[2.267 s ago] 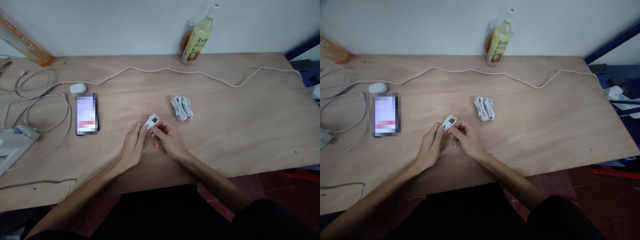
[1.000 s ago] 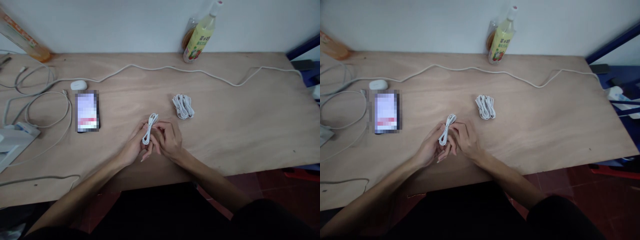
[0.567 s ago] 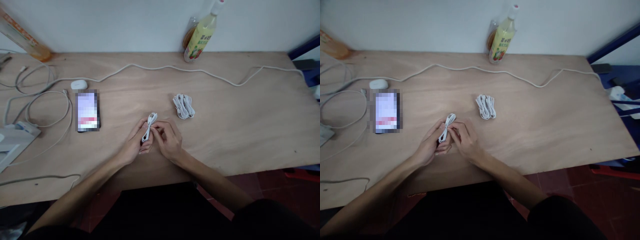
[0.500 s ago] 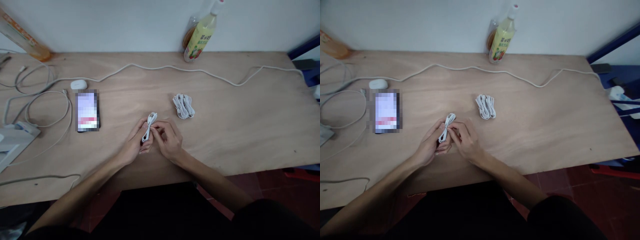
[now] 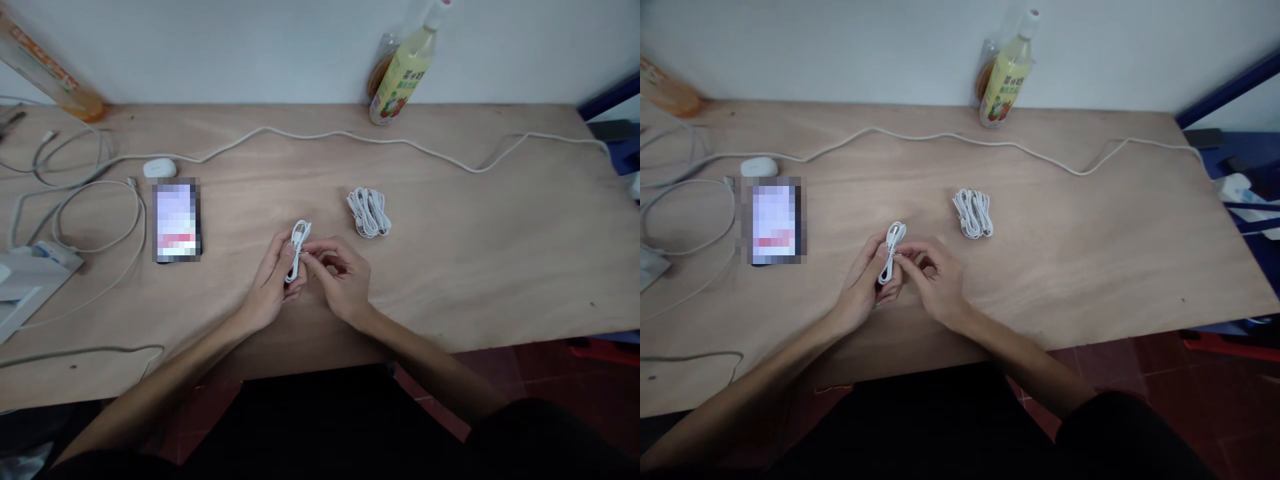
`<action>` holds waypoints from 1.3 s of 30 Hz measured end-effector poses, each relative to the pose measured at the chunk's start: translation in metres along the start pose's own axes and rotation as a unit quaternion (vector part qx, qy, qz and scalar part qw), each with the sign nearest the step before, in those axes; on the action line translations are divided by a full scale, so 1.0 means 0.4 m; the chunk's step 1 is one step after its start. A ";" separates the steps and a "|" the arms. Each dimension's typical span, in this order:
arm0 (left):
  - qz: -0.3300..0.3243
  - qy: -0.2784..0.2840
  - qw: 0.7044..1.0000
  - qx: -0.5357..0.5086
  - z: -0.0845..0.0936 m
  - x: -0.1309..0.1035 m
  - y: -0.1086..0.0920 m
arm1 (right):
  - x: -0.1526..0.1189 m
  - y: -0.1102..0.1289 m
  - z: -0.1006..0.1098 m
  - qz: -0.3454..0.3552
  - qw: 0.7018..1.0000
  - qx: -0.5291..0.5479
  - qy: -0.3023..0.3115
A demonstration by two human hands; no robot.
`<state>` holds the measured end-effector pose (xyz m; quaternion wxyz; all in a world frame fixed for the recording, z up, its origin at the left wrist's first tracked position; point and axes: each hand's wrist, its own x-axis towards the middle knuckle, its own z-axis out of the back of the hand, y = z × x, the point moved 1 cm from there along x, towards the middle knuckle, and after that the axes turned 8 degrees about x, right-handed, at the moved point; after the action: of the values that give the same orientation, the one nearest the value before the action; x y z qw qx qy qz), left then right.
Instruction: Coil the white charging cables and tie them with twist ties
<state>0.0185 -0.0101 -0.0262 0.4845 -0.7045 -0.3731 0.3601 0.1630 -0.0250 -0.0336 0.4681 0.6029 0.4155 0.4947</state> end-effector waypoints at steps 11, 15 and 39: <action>-0.074 -0.030 0.995 0.064 -0.002 -0.002 0.012 | 0.016 -0.004 -0.003 -0.146 0.982 0.117 0.000; -0.085 -0.035 0.991 0.102 0.002 -0.004 0.011 | 0.020 -0.005 0.002 -0.162 0.977 0.135 0.022; -0.123 -0.069 0.911 0.386 0.028 -0.014 -0.010 | 0.019 -0.005 -0.001 -0.227 0.939 0.226 0.129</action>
<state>0.0056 -0.0095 -0.0246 0.7323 -0.3840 -0.3212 0.4616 0.1640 -0.0170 -0.0341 0.3619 0.5139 0.6988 0.3416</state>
